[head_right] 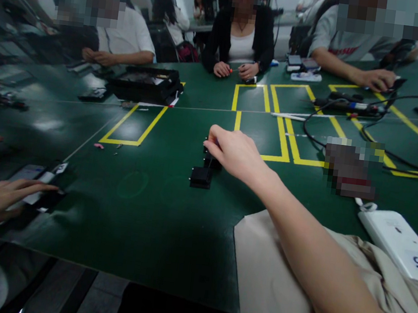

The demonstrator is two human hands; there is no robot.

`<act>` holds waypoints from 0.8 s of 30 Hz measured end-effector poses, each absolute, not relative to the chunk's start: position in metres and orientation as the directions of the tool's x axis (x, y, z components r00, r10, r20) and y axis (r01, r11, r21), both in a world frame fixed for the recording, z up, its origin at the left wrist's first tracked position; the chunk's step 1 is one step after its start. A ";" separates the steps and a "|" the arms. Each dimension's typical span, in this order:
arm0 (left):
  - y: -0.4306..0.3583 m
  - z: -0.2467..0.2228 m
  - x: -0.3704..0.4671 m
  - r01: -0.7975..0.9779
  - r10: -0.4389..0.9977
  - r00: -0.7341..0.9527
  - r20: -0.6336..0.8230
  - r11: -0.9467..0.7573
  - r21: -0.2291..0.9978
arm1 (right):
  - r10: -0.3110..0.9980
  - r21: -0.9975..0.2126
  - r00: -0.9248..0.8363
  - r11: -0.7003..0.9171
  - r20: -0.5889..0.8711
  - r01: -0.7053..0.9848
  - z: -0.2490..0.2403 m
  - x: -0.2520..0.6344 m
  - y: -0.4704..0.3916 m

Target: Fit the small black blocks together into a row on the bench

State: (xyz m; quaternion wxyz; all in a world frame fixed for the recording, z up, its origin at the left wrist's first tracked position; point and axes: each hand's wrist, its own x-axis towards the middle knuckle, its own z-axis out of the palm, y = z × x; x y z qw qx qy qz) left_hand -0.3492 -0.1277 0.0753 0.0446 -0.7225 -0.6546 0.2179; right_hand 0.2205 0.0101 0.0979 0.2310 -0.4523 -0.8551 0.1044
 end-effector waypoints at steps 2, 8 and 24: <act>-0.128 0.078 -0.350 0.939 0.971 0.061 -0.231 -0.135 -0.318 | 0.832 -0.373 -0.466 0.552 0.300 0.745 0.097 0.219 0.009; -0.109 0.094 -0.298 0.932 0.976 0.180 -0.124 -0.210 -0.295 | 0.847 -0.331 -0.445 0.526 0.293 0.784 0.093 0.212 0.005; -0.016 0.064 -0.029 0.688 0.692 0.721 -0.035 -0.708 0.157 | 0.846 -0.321 -0.443 0.525 0.297 0.788 0.100 0.216 0.005</act>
